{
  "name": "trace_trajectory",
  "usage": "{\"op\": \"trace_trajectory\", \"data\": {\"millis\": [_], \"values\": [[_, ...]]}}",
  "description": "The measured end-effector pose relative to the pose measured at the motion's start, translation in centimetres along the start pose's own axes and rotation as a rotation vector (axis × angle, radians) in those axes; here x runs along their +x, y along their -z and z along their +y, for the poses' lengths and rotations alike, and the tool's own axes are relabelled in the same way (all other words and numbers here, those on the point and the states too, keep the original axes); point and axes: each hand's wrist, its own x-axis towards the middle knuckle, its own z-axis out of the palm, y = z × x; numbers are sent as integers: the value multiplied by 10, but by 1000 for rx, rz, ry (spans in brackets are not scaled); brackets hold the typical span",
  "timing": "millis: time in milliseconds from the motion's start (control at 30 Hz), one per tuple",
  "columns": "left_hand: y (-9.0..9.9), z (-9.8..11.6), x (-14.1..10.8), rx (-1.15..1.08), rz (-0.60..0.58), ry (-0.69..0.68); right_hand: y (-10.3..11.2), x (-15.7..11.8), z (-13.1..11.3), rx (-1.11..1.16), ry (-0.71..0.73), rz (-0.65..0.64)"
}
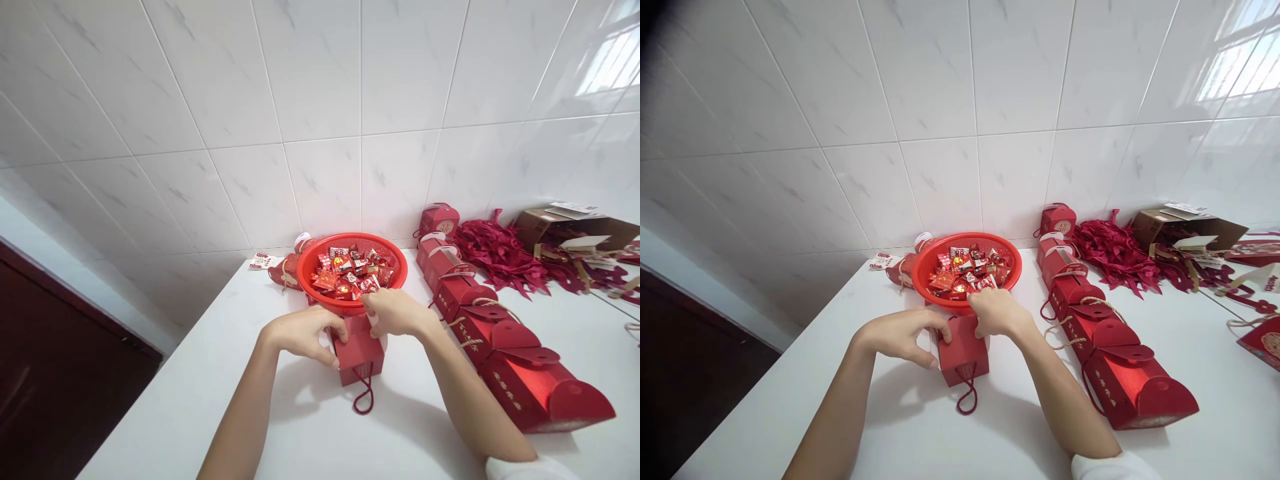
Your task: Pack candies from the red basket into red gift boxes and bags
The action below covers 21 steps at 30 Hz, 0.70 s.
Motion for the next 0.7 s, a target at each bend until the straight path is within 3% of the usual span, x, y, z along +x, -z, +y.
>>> {"op": "trace_trajectory", "data": {"millis": [233, 533, 700], "values": [[-3, -5, 8, -132, 1, -28, -7, 7, 2, 51, 152, 18], [-12, 6, 25, -28, 96, 8, 5, -1, 12, 274, 215, 48], [-14, -5, 30, -91, 101, -17, 5, 0, 14, 383, 291, -5]]}}
